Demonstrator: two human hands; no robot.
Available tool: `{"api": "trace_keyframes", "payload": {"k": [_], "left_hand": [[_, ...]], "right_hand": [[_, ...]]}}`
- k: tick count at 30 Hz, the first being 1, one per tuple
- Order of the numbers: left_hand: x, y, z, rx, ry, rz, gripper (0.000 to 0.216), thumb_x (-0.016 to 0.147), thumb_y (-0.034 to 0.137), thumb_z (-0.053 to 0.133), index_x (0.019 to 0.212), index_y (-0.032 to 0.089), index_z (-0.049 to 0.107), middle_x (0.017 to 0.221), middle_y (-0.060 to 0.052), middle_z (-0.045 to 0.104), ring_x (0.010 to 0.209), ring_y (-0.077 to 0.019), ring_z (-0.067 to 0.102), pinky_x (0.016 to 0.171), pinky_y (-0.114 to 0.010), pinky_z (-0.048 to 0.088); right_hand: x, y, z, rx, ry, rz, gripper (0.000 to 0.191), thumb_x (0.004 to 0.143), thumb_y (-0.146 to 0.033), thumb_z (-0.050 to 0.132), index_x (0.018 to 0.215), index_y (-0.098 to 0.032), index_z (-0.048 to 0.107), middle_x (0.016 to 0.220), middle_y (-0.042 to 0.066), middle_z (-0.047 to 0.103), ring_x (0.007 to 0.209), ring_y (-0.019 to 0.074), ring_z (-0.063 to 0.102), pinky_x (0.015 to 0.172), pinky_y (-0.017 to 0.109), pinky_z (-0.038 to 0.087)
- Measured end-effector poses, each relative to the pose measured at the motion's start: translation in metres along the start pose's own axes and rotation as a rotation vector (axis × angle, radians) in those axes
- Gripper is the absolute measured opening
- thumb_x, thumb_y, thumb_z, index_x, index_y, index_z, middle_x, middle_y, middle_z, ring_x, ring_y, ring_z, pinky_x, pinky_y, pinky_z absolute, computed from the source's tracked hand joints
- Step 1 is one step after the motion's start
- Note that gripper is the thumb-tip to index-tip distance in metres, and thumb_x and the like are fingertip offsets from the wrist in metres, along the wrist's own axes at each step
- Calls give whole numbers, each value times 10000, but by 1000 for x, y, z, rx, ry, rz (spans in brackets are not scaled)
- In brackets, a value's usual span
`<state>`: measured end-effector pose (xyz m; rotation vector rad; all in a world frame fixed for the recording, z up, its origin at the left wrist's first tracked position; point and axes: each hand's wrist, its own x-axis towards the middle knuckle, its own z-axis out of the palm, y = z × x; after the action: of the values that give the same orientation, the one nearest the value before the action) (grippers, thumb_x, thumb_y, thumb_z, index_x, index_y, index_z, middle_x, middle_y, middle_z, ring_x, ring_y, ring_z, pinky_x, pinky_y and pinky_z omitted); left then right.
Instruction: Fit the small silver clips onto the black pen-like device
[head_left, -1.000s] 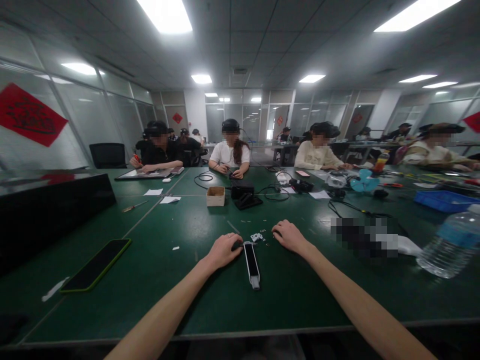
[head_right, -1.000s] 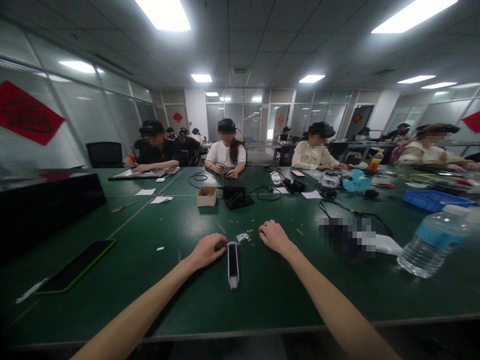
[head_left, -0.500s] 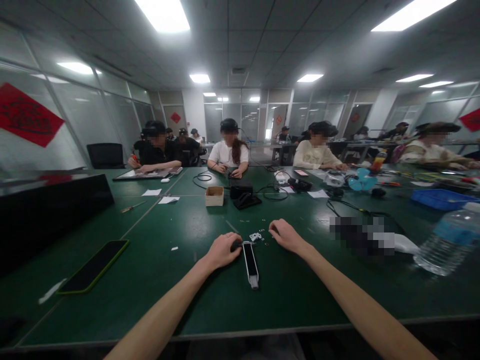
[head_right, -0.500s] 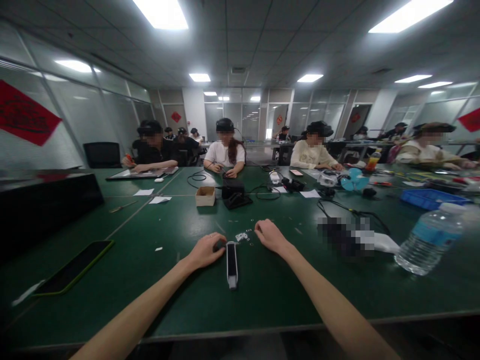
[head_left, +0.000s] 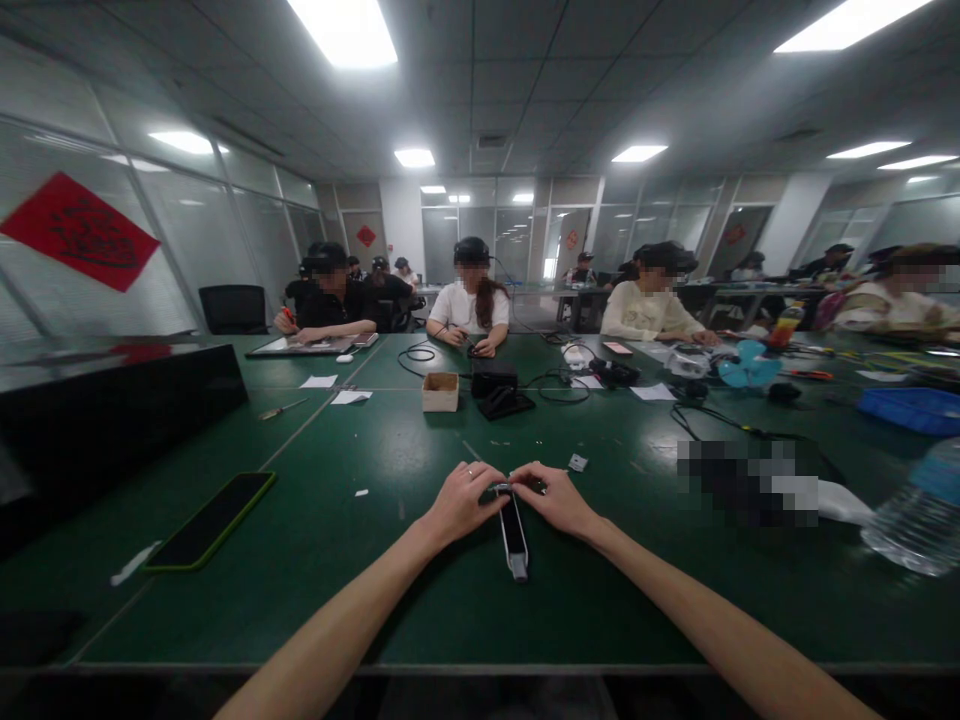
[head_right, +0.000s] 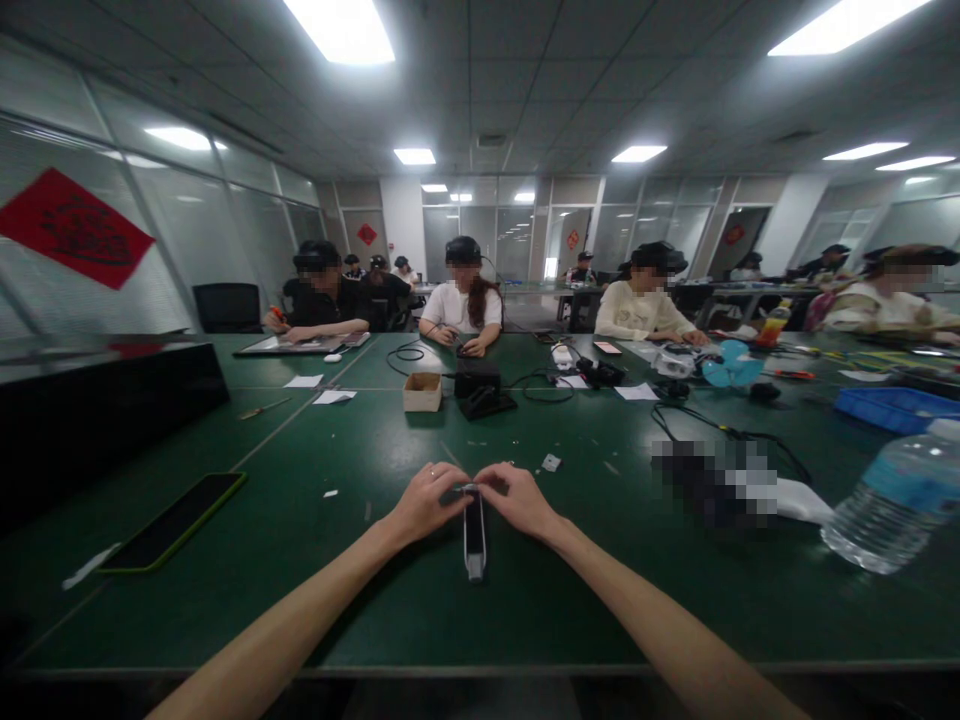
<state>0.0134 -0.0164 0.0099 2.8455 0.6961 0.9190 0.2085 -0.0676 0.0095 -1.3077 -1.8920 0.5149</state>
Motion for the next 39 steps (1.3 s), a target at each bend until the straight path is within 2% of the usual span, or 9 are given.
{"api": "trace_keyframes", "payload": {"k": [7,14,22,26,31,35,39], "left_hand": [[-1,-3,6,11,-33,14,129,876,275,538,957,189,589,948,-37,628,872,-157,571,756,-283,405],[-3,-7,11,38,26,30,124,877,284,541,915,190,612,886,-25,644,828,-150,580,734,-280,397],[0,-1,5,1,-7,10,124,852,222,526,921,184,622,905,-52,657,830,-163,590,743,-290,430],[1,-6,-1,-12,-18,-16,117,817,201,547,907,180,618,901,-46,647,834,-165,588,760,-287,438],[-3,-28,-6,-43,-92,-112,139,796,191,545,918,192,612,893,-21,635,815,-149,585,776,-266,446],[-6,-38,-7,-70,-181,-140,135,779,196,562,899,193,625,861,-4,637,767,-137,585,731,-240,444],[-5,-37,-7,-101,-252,-141,134,794,231,560,895,194,640,844,4,648,730,-127,585,693,-224,435]], "right_hand": [[0,-1,4,98,21,7,178,808,-343,584,874,-180,611,827,9,634,752,140,584,689,282,474],[0,-2,6,144,35,11,149,789,-312,604,831,-170,615,781,5,634,717,132,578,678,267,468],[0,-1,6,136,18,-8,135,787,-286,608,865,-176,617,827,12,643,757,141,590,707,280,480],[0,0,1,50,16,-34,143,810,-302,583,885,-184,615,841,14,639,771,144,585,708,286,478],[0,11,-10,-134,22,-63,137,824,-277,546,894,-182,617,892,35,624,797,154,570,725,305,475],[1,18,-18,-234,-30,-73,150,834,-263,523,908,-176,620,921,49,622,842,166,555,756,317,464],[2,21,-20,-325,-100,-113,140,834,-253,524,900,-184,627,915,48,625,880,180,536,795,336,440]]}}
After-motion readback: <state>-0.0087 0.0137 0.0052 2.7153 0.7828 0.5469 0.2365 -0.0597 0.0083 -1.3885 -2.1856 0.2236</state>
